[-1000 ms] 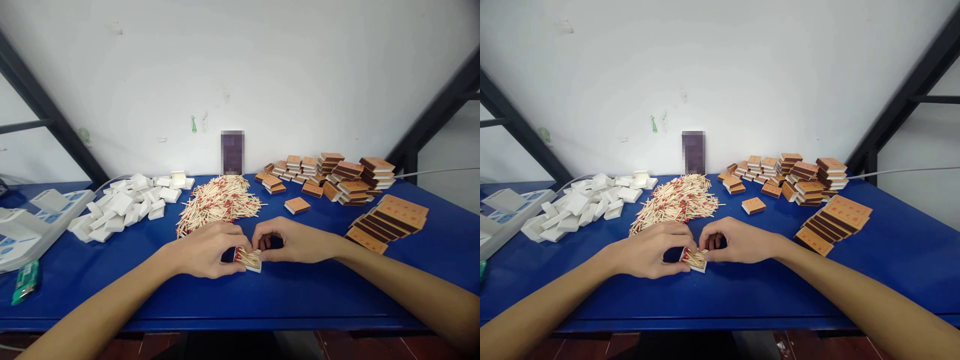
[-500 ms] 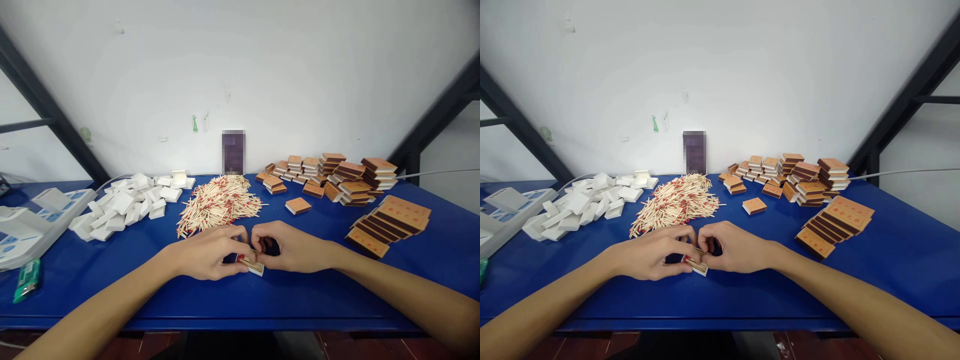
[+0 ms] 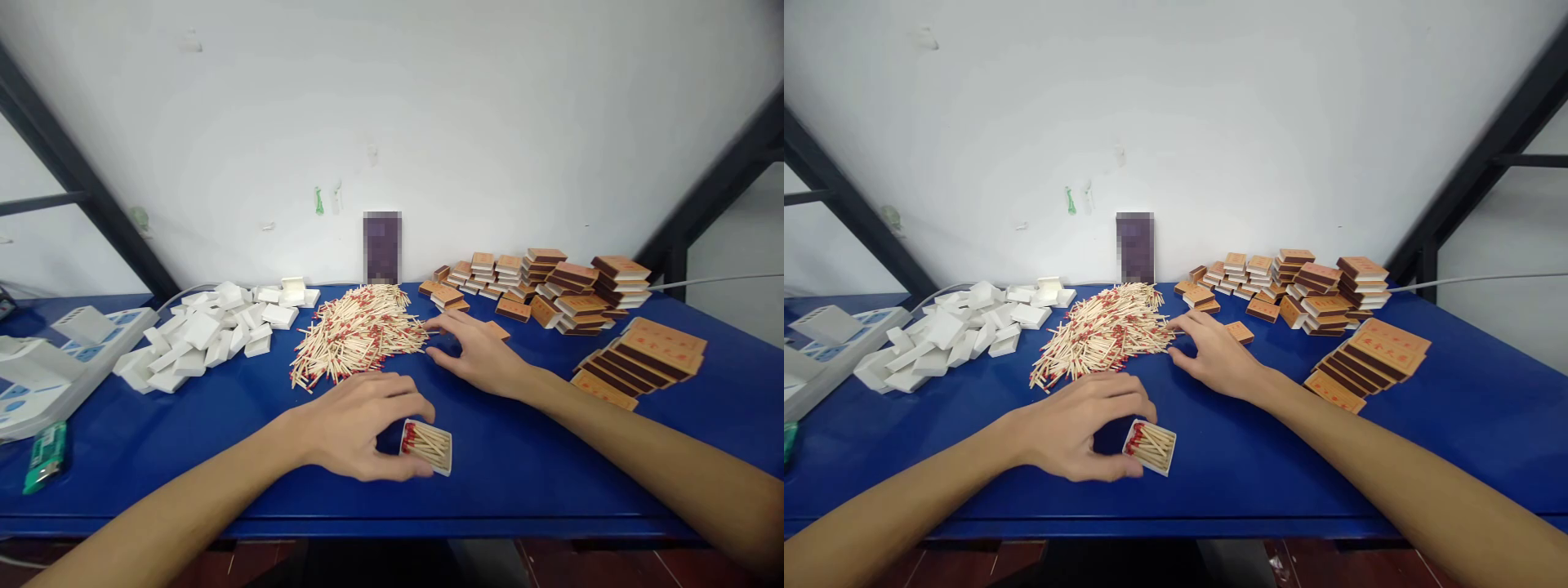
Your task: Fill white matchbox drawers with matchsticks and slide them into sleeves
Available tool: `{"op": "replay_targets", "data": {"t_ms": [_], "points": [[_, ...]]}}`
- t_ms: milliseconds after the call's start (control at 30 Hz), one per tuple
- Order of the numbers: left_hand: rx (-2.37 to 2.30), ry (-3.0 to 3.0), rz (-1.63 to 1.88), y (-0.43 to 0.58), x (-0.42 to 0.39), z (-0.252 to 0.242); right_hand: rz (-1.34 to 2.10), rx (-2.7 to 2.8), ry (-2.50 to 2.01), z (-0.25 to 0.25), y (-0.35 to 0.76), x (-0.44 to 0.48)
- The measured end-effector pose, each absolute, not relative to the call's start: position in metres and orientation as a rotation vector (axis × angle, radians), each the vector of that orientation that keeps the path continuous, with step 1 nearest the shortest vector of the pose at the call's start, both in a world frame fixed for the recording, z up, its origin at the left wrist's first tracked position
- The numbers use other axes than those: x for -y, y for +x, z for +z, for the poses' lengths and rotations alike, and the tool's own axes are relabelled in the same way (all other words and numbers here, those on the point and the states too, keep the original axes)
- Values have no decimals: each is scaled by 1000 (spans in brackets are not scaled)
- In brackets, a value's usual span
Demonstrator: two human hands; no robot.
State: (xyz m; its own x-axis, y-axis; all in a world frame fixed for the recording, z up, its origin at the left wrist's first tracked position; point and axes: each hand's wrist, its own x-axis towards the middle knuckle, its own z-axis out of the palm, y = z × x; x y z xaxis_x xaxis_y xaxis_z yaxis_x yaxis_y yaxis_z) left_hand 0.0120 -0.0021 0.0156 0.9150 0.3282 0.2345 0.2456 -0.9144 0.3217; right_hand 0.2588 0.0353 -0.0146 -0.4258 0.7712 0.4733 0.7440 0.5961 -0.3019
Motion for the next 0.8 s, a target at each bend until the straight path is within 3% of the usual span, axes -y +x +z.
{"op": "replay_targets", "data": {"t_ms": [367, 500, 633, 800], "points": [[-583, 2924, 1074, -54, -63, 48, 246, 2313, -828, -7, 241, -10], [-760, 3028, 719, -57, -60, 49, 314, 2395, -568, 3, 239, 12], [-924, 2985, 254, -47, -52, 48, 330, 2637, -600, 6, 230, 26], [-890, 2983, 164, -38, -49, 42, 350, 2773, -724, 0, 222, 28]]}}
